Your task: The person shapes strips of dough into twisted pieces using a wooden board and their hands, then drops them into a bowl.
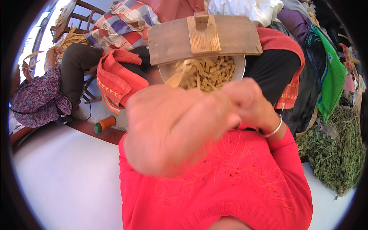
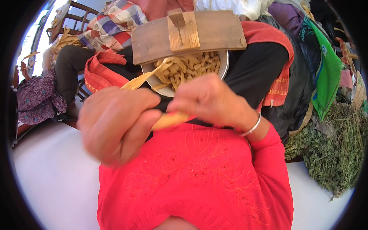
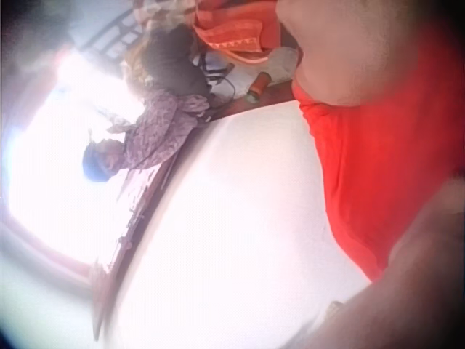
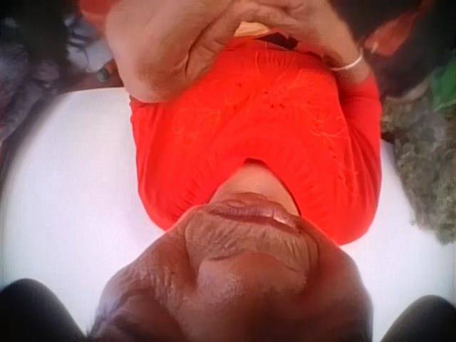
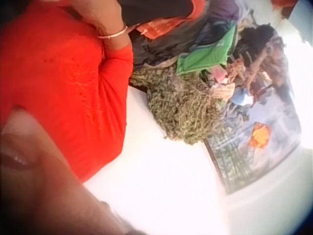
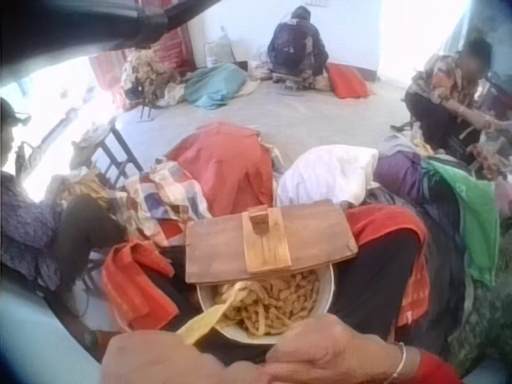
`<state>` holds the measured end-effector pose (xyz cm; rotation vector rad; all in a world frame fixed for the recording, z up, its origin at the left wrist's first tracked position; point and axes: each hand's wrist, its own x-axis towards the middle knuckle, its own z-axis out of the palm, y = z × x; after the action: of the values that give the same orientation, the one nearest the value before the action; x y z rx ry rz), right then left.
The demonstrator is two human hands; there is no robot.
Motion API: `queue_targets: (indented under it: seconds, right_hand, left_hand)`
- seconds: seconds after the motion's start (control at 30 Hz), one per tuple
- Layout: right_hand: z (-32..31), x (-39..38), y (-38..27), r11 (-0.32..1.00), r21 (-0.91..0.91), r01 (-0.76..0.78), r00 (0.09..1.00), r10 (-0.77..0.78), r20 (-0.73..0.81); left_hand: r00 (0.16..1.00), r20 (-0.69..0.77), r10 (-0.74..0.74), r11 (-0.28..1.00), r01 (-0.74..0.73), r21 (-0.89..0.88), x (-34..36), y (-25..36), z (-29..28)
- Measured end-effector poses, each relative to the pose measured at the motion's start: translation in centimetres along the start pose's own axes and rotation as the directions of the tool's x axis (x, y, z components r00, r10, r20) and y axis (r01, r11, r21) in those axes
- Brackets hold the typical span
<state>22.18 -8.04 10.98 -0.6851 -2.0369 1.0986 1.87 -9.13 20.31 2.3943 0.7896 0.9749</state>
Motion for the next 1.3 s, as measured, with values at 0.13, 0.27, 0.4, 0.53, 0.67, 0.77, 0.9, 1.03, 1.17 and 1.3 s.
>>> queue_targets:
  seconds: [0.13,0.27,0.4,0.53,0.67,0.77,0.9,1.03,1.17,1.3]
  right_hand:
    - [0.5,1.2,-3.1,0.680,0.552,0.483,0.840,-0.538,-0.072]
    - [-2.3,1.7,-3.5,0.741,0.607,0.289,0.957,-0.222,-0.185]
    - [-0.1,1.9,4.5,0.983,-0.125,-0.131,0.777,0.024,-0.629]
    - [0.9,-0.2,9.3,0.873,-0.379,-0.308,0.801,0.024,-0.598]
    - [1.5,-1.5,9.7,0.801,-0.417,-0.430,0.827,0.164,-0.538]
    - [2.0,-4.0,11.8,0.760,-0.337,-0.556,0.810,0.405,-0.425]
    - [3.6,-4.6,13.1,0.644,0.557,-0.524,0.711,0.691,-0.130]
    - [3.6,-3.9,13.6,0.251,0.891,-0.377,0.701,0.707,0.097]
    - [3.6,-2.5,13.3,0.658,0.676,-0.332,0.765,0.608,-0.215]
    - [3.0,-1.0,11.8,0.942,-0.061,-0.329,0.809,0.248,-0.533]
  left_hand:
    - [1.000,-0.025,0.002,0.991,-0.005,-0.135,2.6,2.2,-2.1]
    - [0.946,0.226,-0.233,0.514,0.317,-0.797,2.6,-4.1,3.7]
    - [0.865,0.223,-0.450,0.251,0.362,-0.898,0.1,-6.9,10.7]
    - [0.740,0.285,-0.609,0.031,0.382,-0.924,-1.3,-9.6,15.5]
    - [0.788,0.250,-0.563,0.288,0.471,-0.834,-4.7,-13.4,18.9]
    - [0.870,0.056,-0.490,0.857,0.492,-0.156,-5.6,-13.1,18.0]
    - [0.925,-0.075,-0.374,0.925,0.377,0.043,-6.1,-12.9,17.6]
    - [0.895,-0.093,-0.435,0.886,0.408,-0.221,-5.7,-13.4,17.5]
    - [0.884,-0.123,-0.451,0.834,0.368,-0.411,-4.2,-13.1,16.3]
    - [0.810,-0.056,-0.584,0.796,0.559,-0.231,-2.6,-13.1,15.6]
